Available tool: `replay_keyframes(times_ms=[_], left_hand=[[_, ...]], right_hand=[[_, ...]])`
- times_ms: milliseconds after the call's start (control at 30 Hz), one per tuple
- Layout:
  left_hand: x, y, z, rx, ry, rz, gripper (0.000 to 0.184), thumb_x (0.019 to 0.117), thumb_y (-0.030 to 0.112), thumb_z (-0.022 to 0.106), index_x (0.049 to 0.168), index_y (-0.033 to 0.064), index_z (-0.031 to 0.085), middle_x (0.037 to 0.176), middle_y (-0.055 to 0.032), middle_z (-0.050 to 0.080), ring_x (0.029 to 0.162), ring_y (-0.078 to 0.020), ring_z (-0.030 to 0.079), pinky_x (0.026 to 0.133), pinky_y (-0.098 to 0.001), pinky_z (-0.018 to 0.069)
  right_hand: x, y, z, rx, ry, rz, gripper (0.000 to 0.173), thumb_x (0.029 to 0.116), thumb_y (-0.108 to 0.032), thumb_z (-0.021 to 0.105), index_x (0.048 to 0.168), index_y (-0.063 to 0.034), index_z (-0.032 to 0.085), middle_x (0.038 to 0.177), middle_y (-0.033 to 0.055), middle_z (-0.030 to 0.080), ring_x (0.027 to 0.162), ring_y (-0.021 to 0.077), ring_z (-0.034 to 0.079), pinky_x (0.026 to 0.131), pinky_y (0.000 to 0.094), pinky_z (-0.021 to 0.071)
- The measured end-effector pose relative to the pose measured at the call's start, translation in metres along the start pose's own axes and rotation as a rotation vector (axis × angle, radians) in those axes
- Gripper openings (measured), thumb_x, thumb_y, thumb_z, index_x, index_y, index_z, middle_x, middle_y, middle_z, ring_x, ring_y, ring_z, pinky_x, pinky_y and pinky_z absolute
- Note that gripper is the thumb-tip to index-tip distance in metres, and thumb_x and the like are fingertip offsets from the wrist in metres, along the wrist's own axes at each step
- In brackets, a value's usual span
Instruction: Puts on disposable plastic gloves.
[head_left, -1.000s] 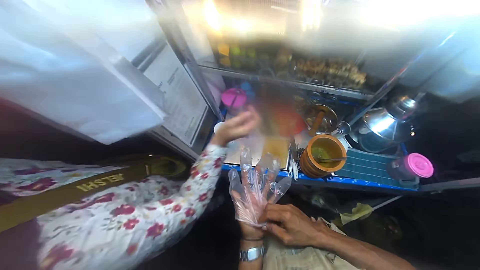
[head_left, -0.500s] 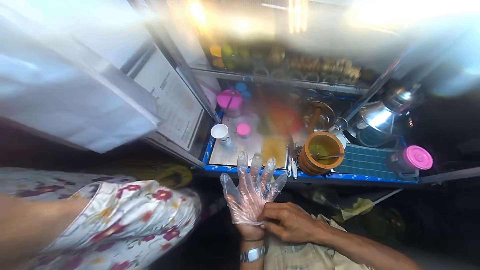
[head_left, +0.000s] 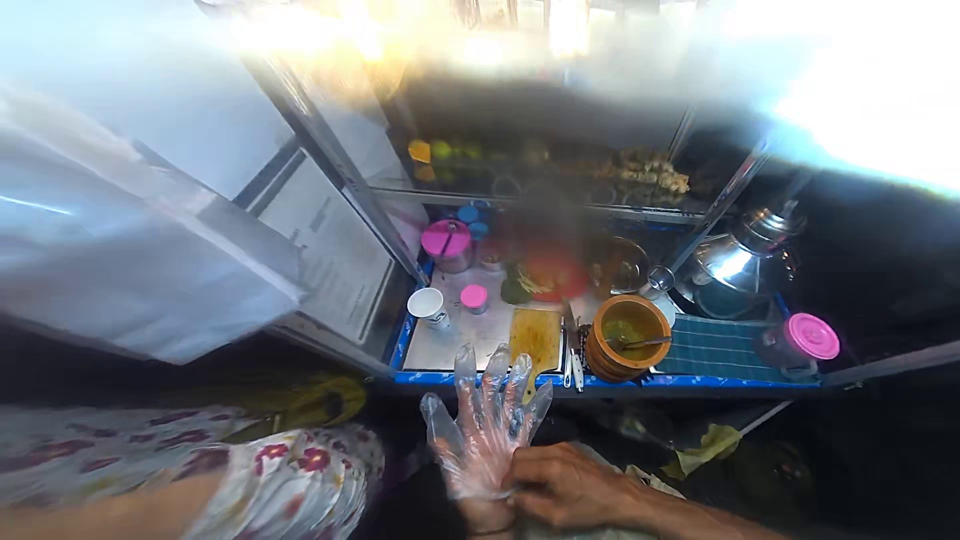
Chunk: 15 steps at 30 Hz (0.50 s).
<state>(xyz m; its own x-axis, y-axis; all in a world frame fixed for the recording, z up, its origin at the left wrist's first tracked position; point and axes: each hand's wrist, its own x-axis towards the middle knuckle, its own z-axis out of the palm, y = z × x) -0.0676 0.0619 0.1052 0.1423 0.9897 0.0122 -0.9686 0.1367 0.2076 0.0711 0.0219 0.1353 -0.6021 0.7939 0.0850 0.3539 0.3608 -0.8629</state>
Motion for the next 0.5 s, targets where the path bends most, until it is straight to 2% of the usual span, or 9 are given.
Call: replay_keyframes(times_ms=[100,167,233,267,300,367,433,500], left_hand=[[-0.003,0.001,0.007,0.067,0.089,0.011,0.073,0.1029,0.067,0.019,0.163,0.0268,0.027,0.165,-0.0128,0.034,0.148,-0.0392,0.038,0.108,-0.0697,0.0398],[-0.003,0.001,0.003,0.034,0.013,0.026,0.073,0.1037,0.065,0.021,0.164,0.0236,0.025,0.165,-0.0143,0.032,0.149,-0.0393,0.036,0.111,-0.0678,0.0386],[-0.003,0.004,0.003,0.054,-0.051,0.046,0.074,0.1043,0.064,0.017,0.164,0.0206,0.022,0.167,-0.0137,0.029,0.151,-0.0358,0.034,0.116,-0.0597,0.0380],[-0.003,0.006,0.003,0.053,-0.035,0.030,0.075,0.1032,0.066,0.017,0.164,0.0234,0.025,0.166,-0.0118,0.032,0.150,-0.0340,0.037,0.114,-0.0583,0.0409],[-0.003,0.009,0.004,0.022,-0.038,0.010,0.075,0.1028,0.067,0.017,0.164,0.0249,0.026,0.166,-0.0121,0.032,0.150,-0.0356,0.037,0.112,-0.0632,0.0400],[0.002,0.014,0.001,-0.020,-0.099,-0.030,0.078,0.1006,0.071,0.014,0.165,0.0279,0.018,0.168,-0.0128,0.026,0.152,-0.0405,0.030,0.112,-0.0737,0.0314],[0.006,0.016,-0.001,-0.011,-0.126,-0.059,0.079,0.0993,0.072,0.012,0.166,0.0299,0.014,0.169,-0.0121,0.023,0.152,-0.0419,0.029,0.112,-0.0757,0.0291],[0.009,0.012,0.000,0.002,-0.114,-0.077,0.078,0.0995,0.072,0.013,0.166,0.0306,0.014,0.169,-0.0117,0.023,0.151,-0.0416,0.030,0.112,-0.0750,0.0300]], right_hand=[[0.001,0.000,0.001,0.003,-0.017,0.001,0.019,0.1013,-0.017,0.060,0.109,-0.0032,0.072,0.098,0.0128,0.069,0.090,0.0248,0.068,0.078,0.0430,0.0560],[0.000,0.000,0.001,0.021,0.026,-0.010,0.020,0.1008,-0.017,0.062,0.113,-0.0037,0.071,0.104,0.0129,0.069,0.093,0.0238,0.068,0.081,0.0415,0.0564],[0.003,0.002,-0.013,-0.011,0.165,0.002,0.027,0.0990,-0.016,0.065,0.123,-0.0050,0.069,0.117,0.0121,0.068,0.097,0.0197,0.069,0.084,0.0370,0.0593],[0.007,0.004,-0.029,-0.050,0.256,0.043,0.032,0.0984,-0.017,0.066,0.127,-0.0044,0.067,0.120,0.0129,0.068,0.096,0.0192,0.069,0.082,0.0369,0.0603],[0.011,0.008,-0.050,-0.106,0.337,0.115,0.035,0.0987,-0.018,0.065,0.131,-0.0040,0.066,0.120,0.0137,0.069,0.095,0.0200,0.070,0.082,0.0385,0.0608],[0.023,0.028,-0.102,-0.242,0.390,0.324,0.040,0.1013,-0.023,0.060,0.138,-0.0077,0.063,0.127,0.0133,0.067,0.109,0.0247,0.068,0.094,0.0458,0.0577],[0.034,0.066,-0.153,-0.364,0.358,0.480,0.049,0.1033,-0.029,0.059,0.148,-0.0105,0.053,0.144,0.0145,0.058,0.126,0.0315,0.060,0.104,0.0549,0.0507],[0.048,0.122,-0.197,-0.473,0.345,0.558,0.061,0.1020,-0.033,0.061,0.152,-0.0024,0.044,0.155,0.0211,0.046,0.142,0.0386,0.046,0.115,0.0594,0.0397]])
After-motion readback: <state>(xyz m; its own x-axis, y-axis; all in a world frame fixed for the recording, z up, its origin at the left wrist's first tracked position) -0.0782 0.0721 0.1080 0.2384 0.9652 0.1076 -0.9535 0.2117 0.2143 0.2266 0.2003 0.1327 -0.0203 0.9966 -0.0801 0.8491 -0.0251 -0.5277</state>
